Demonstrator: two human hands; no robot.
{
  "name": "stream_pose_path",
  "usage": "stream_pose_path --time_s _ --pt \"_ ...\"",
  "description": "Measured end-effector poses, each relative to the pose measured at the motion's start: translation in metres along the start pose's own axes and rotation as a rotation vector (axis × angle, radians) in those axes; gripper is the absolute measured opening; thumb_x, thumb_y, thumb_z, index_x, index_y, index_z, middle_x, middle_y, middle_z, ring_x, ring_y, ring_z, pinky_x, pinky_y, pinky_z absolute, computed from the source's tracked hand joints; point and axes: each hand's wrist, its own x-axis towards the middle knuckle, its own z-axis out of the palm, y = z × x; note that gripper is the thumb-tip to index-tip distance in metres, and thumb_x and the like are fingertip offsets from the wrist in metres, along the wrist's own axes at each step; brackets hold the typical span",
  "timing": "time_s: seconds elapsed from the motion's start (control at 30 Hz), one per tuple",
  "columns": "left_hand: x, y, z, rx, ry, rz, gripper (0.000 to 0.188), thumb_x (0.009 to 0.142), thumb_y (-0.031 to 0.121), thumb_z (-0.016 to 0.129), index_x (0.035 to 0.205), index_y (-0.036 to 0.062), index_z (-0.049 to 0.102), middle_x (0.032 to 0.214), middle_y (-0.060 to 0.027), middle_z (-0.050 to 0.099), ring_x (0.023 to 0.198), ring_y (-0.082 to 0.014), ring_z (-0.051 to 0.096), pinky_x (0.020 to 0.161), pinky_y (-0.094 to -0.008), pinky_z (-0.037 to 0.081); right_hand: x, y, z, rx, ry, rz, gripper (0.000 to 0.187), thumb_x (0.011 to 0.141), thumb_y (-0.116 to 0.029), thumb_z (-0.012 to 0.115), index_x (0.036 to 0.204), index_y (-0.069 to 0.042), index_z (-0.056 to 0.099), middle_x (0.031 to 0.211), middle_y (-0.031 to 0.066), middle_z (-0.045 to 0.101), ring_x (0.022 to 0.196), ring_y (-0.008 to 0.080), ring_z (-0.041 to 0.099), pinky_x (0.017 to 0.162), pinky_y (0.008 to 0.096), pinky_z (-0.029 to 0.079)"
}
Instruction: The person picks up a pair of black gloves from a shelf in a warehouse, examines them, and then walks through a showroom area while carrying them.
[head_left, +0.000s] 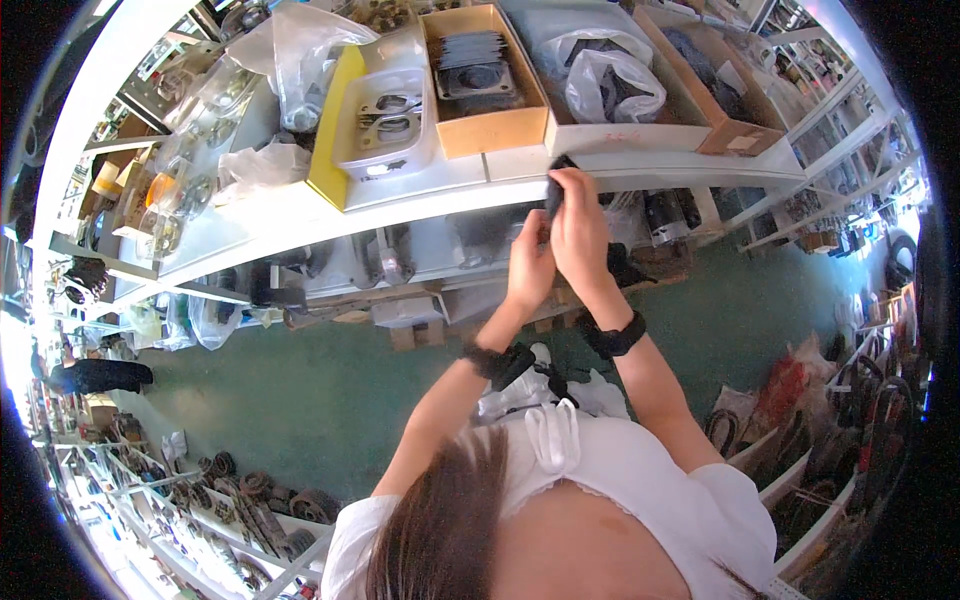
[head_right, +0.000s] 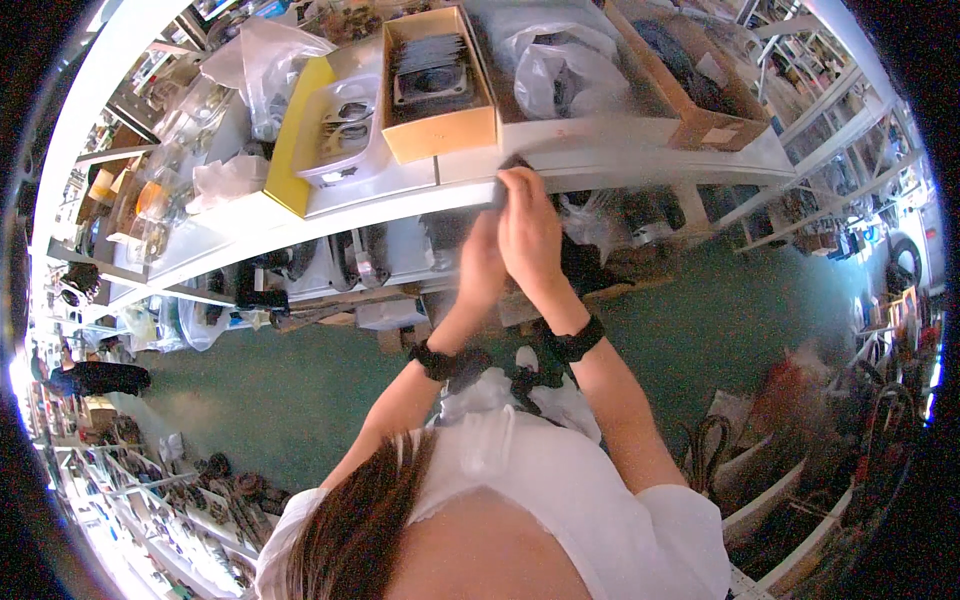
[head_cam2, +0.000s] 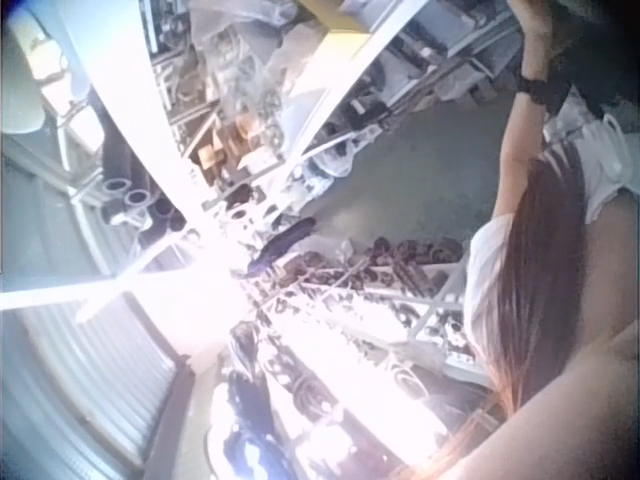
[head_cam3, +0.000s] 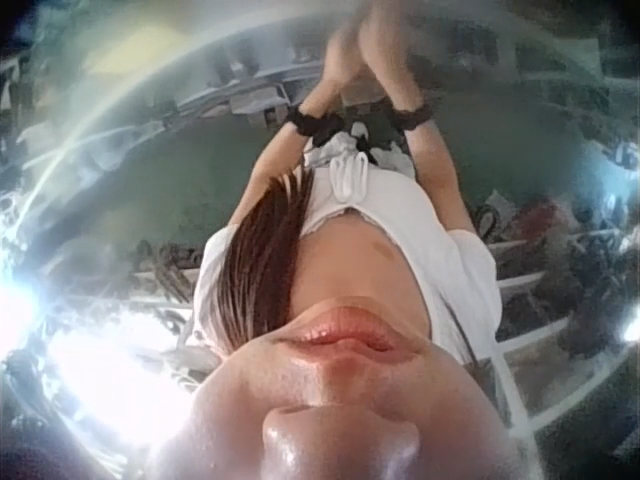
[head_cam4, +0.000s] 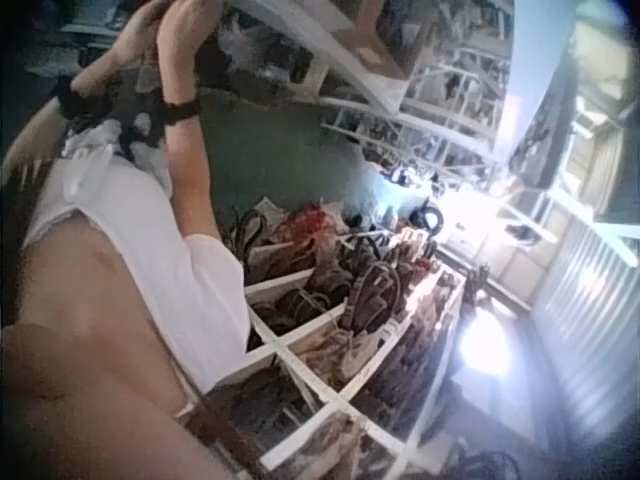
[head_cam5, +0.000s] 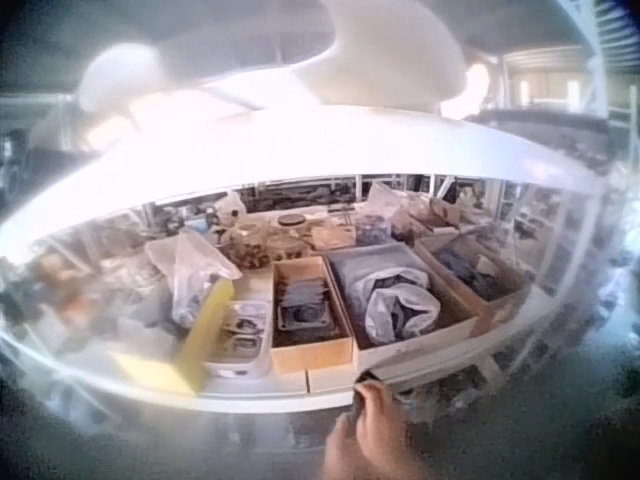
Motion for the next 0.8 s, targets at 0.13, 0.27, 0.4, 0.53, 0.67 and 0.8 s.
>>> stream_pose_path --time_s 0.13,0.27,0.4,0.53,0.67,0.8 --pt "0.008 -0.016 -0.024 0.094 0.137 0.041 0.017 0.072 0.003 0.047 0.089 -0.0001 0.046 0.070 -0.0150 0.054 0.063 -0.0223 0.052 0.060 -0.0299 0.041 0.014 -0.014 0.030 -0.065 -0.003 -0.092 0.028 0.072 0.000 0.043 0.100 -0.004 0.042 0.098 0.0125 0.045 0.080 0.0311 0.050 0.067 0.0370 0.042" --pt "0.022 -0.003 -0.039 0.287 0.020 0.002 0.028 0.073 0.005 0.045 0.101 0.0020 0.046 0.073 -0.0187 0.055 0.067 -0.0317 0.053 0.060 -0.0323 0.042 0.025 -0.018 0.039 -0.149 0.026 0.007 0.029 0.072 -0.001 0.044 0.101 -0.003 0.042 0.095 0.0136 0.046 0.080 0.0306 0.050 0.068 0.0362 0.042" --pt "0.016 -0.013 -0.046 0.161 0.052 0.003 0.030 0.073 0.005 0.045 0.104 0.0014 0.046 0.076 -0.0191 0.055 0.068 -0.0259 0.055 0.063 -0.0322 0.042 0.026 -0.027 0.043 -0.066 -0.034 -0.106 0.024 0.071 -0.001 0.044 0.095 -0.003 0.044 0.091 0.0129 0.048 0.079 0.0302 0.051 0.067 0.0360 0.042" --pt "-0.006 -0.022 -0.066 -0.025 0.105 -0.074 0.032 0.072 0.007 0.054 0.102 0.0016 0.045 0.092 -0.0074 0.054 0.082 -0.0112 0.049 0.072 -0.0253 0.040 0.022 -0.042 0.055 0.074 -0.040 -0.224 0.020 0.068 0.003 0.044 0.087 -0.002 0.046 0.089 0.0116 0.048 0.078 0.0293 0.051 0.066 0.0349 0.042" --pt "-0.018 -0.011 -0.071 0.088 0.193 -0.057 0.018 0.073 0.004 0.050 0.091 0.0008 0.046 0.079 -0.0121 0.055 0.071 -0.0173 0.052 0.065 -0.0278 0.041 0.011 -0.048 0.057 0.346 -0.096 -0.113 0.027 0.065 0.010 0.038 0.088 -0.002 0.047 0.089 0.0130 0.051 0.082 0.0296 0.051 0.069 0.0336 0.042" --pt "-0.028 -0.003 -0.065 0.214 0.185 -0.019 0.014 0.074 0.005 0.049 0.088 0.0024 0.047 0.075 -0.0166 0.054 0.068 -0.0316 0.054 0.061 -0.0328 0.042 0.002 -0.038 0.042 0.628 -0.190 0.004 0.030 0.067 0.011 0.031 0.091 0.000 0.047 0.089 0.0123 0.053 0.085 0.0225 0.052 0.078 0.0284 0.038"
